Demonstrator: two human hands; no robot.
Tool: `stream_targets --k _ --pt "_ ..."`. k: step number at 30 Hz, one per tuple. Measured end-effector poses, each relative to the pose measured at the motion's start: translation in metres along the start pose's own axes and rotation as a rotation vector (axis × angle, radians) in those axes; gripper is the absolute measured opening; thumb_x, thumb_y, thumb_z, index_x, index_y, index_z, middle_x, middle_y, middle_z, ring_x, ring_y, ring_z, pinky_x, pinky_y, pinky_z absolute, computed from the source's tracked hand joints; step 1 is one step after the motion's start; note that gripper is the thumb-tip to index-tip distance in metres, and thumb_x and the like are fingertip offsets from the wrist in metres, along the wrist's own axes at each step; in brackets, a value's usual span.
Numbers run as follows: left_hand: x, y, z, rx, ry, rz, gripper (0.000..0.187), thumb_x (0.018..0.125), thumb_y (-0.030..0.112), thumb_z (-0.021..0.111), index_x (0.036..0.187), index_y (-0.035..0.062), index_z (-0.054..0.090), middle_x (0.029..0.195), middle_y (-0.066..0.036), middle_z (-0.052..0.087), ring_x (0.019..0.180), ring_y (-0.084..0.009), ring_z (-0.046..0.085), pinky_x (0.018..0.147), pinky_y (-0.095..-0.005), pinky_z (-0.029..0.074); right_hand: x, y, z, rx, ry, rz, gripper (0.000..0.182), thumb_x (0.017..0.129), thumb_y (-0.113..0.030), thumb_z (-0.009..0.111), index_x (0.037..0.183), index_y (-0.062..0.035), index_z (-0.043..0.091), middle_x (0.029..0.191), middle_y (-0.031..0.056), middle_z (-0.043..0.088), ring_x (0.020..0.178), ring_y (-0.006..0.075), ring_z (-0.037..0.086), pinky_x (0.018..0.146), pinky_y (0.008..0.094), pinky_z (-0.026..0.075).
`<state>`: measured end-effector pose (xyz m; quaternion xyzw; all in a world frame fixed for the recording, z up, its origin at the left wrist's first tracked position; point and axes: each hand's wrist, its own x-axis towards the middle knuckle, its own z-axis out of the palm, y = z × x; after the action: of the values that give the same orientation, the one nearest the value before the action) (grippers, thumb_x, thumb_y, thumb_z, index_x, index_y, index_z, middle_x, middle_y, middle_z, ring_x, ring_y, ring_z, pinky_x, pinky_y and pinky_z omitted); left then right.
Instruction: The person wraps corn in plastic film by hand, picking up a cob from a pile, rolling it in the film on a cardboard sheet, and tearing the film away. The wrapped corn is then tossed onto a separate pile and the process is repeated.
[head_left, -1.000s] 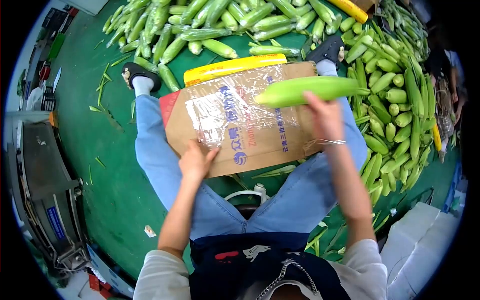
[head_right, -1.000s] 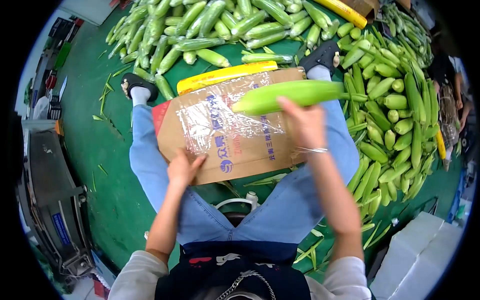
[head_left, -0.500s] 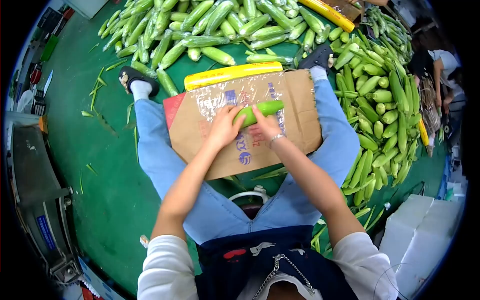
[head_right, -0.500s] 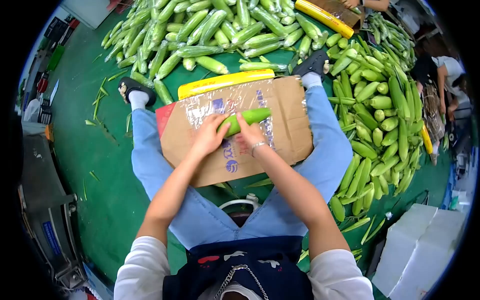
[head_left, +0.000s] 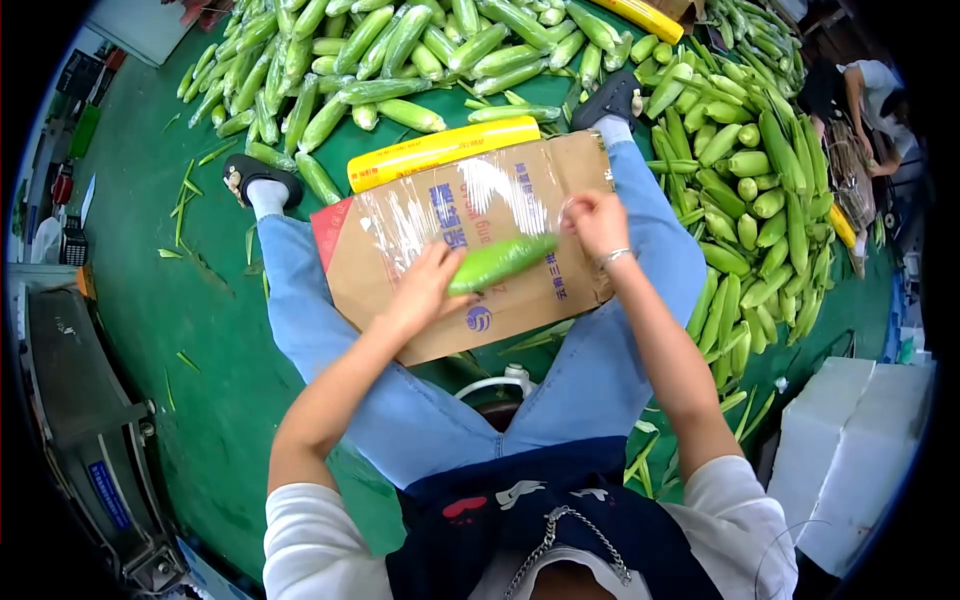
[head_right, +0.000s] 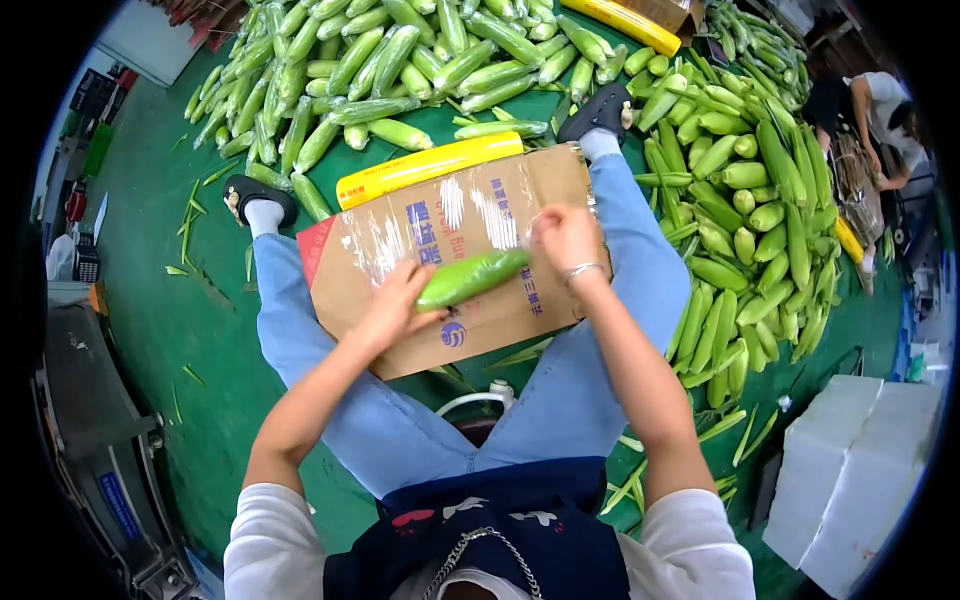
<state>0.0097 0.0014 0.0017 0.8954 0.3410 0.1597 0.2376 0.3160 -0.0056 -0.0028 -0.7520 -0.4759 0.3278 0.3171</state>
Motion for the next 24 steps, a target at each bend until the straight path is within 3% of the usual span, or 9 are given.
stream_targets --k 2,4,6,8,10,12,14,18,24 --pt "-0.019 0.015 0.007 -0.092 -0.116 -0.038 0.064 0.069 0.025 0.079 0.121 -0.0009 0.052 0.105 -0.019 0.05 0.098 -0.0371 0.051 0.087 -0.0415 0.044 -0.048 -0.01 0.018 -0.111 -0.264 -0.103 0.025 0.084 -0.013 0.057 0.106 -0.0033 0.063 0.103 0.0211 0.064 0.081 0.034 0.063 0.076 0.04 0.052" --pt "-0.031 0.01 0.014 -0.132 -0.152 -0.03 0.063 0.069 0.026 0.078 0.12 -0.0007 0.052 0.102 -0.019 0.05 0.097 -0.0364 0.052 0.086 -0.0405 0.044 -0.107 -0.007 0.036 -0.343 -0.295 -0.472 0.031 0.084 -0.021 0.061 0.108 -0.001 0.061 0.104 0.0229 0.06 0.096 0.0357 0.057 0.086 0.0429 0.046" --pt "-0.032 0.01 0.012 -0.188 -0.223 -0.122 0.062 0.069 0.027 0.078 0.118 -0.0006 0.053 0.101 -0.019 0.05 0.095 -0.0368 0.052 0.085 -0.041 0.044 -0.096 -0.005 0.051 -0.403 -0.282 -0.482 0.034 0.085 -0.024 0.06 0.109 -0.0005 0.059 0.106 0.0226 0.058 0.101 0.0359 0.053 0.09 0.0432 0.043" --pt "-0.011 0.014 0.001 0.052 0.061 -0.327 0.058 0.07 0.027 0.077 0.115 -0.0009 0.053 0.104 -0.02 0.05 0.1 -0.0379 0.049 0.088 -0.0431 0.042 -0.061 -0.012 0.07 -0.527 -0.12 -0.529 0.037 0.086 -0.029 0.058 0.111 -0.0013 0.057 0.107 0.0203 0.055 0.106 0.0338 0.05 0.091 0.0424 0.04" --pt "0.01 0.0 0.003 0.282 0.303 -0.132 0.061 0.066 0.027 0.079 0.115 0.001 0.054 0.106 -0.018 0.05 0.098 -0.0339 0.049 0.085 -0.0428 0.04 -0.005 -0.039 0.083 -0.62 -0.037 -0.563 0.038 0.09 -0.033 0.052 0.114 -0.0033 0.056 0.112 0.0184 0.054 0.108 0.0317 0.049 0.092 0.0416 0.04" --pt "0.025 0.004 0.003 0.33 0.215 -0.048 0.059 0.068 0.027 0.078 0.115 -0.0007 0.053 0.109 -0.019 0.049 0.101 -0.036 0.047 0.088 -0.0446 0.04 0.035 -0.052 0.107 -0.647 -0.087 -0.564 0.039 0.094 -0.034 0.048 0.116 -0.0038 0.056 0.116 0.0187 0.054 0.112 0.032 0.049 0.095 0.042 0.039" --pt "0.036 -0.021 0.013 0.328 0.071 -0.095 0.065 0.062 0.026 0.081 0.113 -0.0025 0.053 0.111 -0.018 0.052 0.101 -0.0335 0.05 0.087 -0.0423 0.041 0.067 -0.043 0.139 -0.091 -1.021 -0.383 0.043 0.098 -0.037 0.038 0.123 -0.0054 0.054 0.13 0.0183 0.05 0.124 0.0319 0.043 0.102 0.0424 0.035" --pt "0.025 0.009 0.029 0.129 0.128 -0.019 0.063 0.067 0.032 0.08 0.11 -0.0055 0.053 0.098 -0.021 0.059 0.084 -0.0355 0.059 0.074 -0.0395 0.049 0.042 -0.039 0.105 -0.25 -1.188 -0.574 0.054 0.1 -0.044 0.031 0.138 -0.0059 0.041 0.144 0.0134 0.039 0.133 0.0312 0.035 0.11 0.0434 0.025" --pt "-0.035 0.077 0.066 -1.766 -0.61 -1.208 0.057 0.088 0.053 0.058 0.109 0.0 0.055 0.075 -0.013 0.06 0.06 -0.0239 0.06 0.045 -0.0315 0.048 -0.016 -0.027 0.094 -0.513 -0.842 -0.675 0.065 0.096 -0.047 0.038 0.148 -0.01 0.025 0.153 0.0087 0.026 0.141 0.03 0.022 0.112 0.0458 0.019"
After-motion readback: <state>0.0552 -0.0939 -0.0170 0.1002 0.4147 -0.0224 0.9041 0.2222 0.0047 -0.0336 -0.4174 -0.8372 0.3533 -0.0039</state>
